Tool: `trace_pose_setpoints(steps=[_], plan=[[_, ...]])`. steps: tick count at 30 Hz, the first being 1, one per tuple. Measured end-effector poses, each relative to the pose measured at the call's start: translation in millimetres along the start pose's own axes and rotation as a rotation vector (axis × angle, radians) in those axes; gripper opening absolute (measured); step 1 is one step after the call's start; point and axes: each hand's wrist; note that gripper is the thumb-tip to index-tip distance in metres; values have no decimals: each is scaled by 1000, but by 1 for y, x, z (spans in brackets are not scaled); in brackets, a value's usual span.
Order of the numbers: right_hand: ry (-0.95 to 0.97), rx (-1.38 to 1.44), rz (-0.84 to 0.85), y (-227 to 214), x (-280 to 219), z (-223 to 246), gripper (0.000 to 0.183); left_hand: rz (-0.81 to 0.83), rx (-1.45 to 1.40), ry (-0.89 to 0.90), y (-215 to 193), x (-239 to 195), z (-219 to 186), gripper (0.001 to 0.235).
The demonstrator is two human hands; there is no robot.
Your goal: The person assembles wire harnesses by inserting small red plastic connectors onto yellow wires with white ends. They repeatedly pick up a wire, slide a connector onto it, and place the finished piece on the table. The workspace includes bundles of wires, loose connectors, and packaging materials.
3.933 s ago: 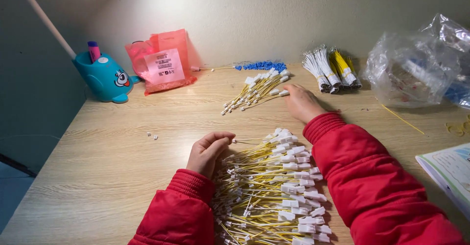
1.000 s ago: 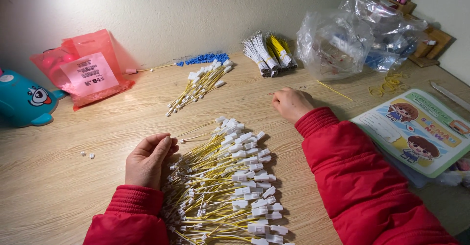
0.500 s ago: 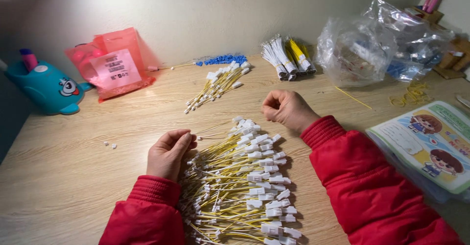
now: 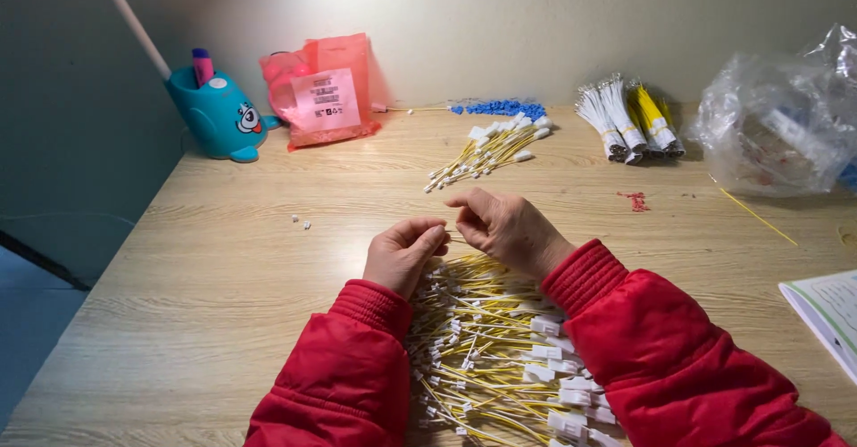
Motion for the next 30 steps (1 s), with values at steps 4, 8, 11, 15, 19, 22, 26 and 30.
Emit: trace_pose_setpoints(steps=[4, 8, 11, 15, 19, 22, 26, 30], plan=[[-93, -106, 43, 3, -4, 3, 41, 11, 4, 6, 3, 3, 5, 22], [-270, -232, 59, 5, -4, -4, 35, 39, 32, 7, 3, 2, 4, 21], [-349, -258, 53, 3, -4, 0, 32, 46, 54, 9, 4, 1, 1, 20], [-423, -338, 51, 2, -5, 4, 40, 41, 76, 15, 5, 0, -1, 19], [-441, -403, 84, 3, -7, -1, 39, 51, 97, 12, 1, 4, 5, 16], [-452, -387, 99, -1, -4, 15, 36, 46, 160, 25, 2, 2, 0, 10], [-491, -396, 99, -1, -4, 17, 39, 27, 148, 44, 4, 0, -1, 6], [-373, -306, 87, 5, -8, 4, 33, 34, 130, 49, 3, 1, 0, 8]])
Point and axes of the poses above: each hand's wrist, its own x-axis towards the middle knuckle, its own y-axis out of the palm, z = x × y, and after that the axes turned 5 degrees about x, right-handed
